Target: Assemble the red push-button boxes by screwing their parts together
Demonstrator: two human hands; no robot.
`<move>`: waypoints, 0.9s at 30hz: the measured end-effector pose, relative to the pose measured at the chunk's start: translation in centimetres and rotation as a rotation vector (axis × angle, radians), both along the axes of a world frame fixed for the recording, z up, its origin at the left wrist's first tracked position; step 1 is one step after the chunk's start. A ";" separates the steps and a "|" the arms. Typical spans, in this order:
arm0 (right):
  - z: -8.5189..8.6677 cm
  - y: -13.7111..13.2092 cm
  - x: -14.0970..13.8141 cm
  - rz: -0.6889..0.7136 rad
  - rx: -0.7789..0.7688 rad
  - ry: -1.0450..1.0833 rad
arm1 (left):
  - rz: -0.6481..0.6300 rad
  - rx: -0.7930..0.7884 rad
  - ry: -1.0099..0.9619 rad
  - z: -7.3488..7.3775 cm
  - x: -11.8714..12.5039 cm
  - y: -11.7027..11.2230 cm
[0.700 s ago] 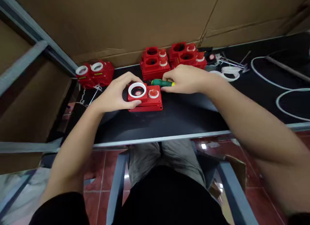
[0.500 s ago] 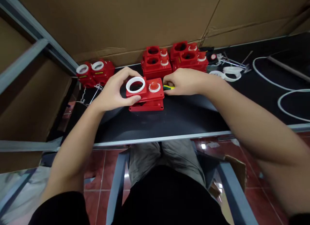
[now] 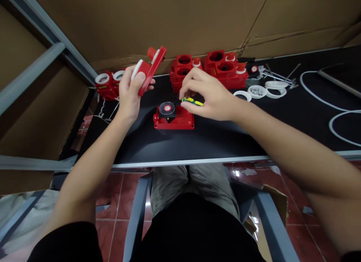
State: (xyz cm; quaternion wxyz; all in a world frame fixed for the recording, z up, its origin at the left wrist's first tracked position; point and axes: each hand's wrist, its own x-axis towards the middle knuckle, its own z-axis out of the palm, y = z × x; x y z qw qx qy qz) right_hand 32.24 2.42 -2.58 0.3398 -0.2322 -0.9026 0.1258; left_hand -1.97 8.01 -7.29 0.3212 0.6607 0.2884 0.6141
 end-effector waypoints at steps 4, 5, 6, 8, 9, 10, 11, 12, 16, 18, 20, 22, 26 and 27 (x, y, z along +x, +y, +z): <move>-2.4 -0.4 -2.1 0.134 0.078 0.162 | 0.033 -0.054 -0.022 -0.5 0.5 -0.3; -2.8 -0.5 -2.5 0.151 0.071 0.182 | 0.036 -0.067 -0.027 -0.5 0.6 -0.5; -3.2 -0.5 -2.8 0.165 0.060 0.192 | 0.035 -0.075 -0.028 -0.4 0.7 -0.6; -3.4 -0.6 -3.2 0.183 0.045 0.192 | 0.030 -0.080 -0.026 -0.2 0.9 -0.8; -3.4 -0.6 -3.2 0.189 0.045 0.188 | 0.030 -0.077 -0.026 -0.1 0.9 -0.9; -3.3 -0.6 -3.2 0.191 0.048 0.184 | 0.033 -0.072 -0.029 0.0 0.9 -0.9; -3.2 -0.6 -3.2 0.189 0.053 0.183 | 0.038 -0.066 -0.034 0.0 0.9 -0.9; -3.0 -0.7 -3.2 0.184 0.060 0.183 | 0.043 -0.059 -0.040 0.0 1.0 -1.0; -2.5 -1.0 -3.2 0.163 0.031 0.177 | 0.040 -0.033 -0.037 0.1 1.0 -1.1; -2.7 -1.1 -3.3 0.168 -0.007 0.178 | 0.022 -0.029 -0.018 0.1 0.9 -1.3; -3.0 -1.1 -3.7 0.176 -0.030 0.180 | 0.013 -0.032 -0.003 0.0 0.8 -1.4; -3.0 -1.0 -4.0 0.172 -0.032 0.178 | 0.019 -0.033 -0.001 -0.2 0.6 -1.3; 0.3 -1.8 -3.1 0.160 0.003 0.187 | 0.027 -0.024 0.009 -1.3 -0.1 0.0; 1.8 -2.1 -2.1 0.142 -0.013 0.171 | 0.029 -0.013 0.006 -1.6 -0.4 0.5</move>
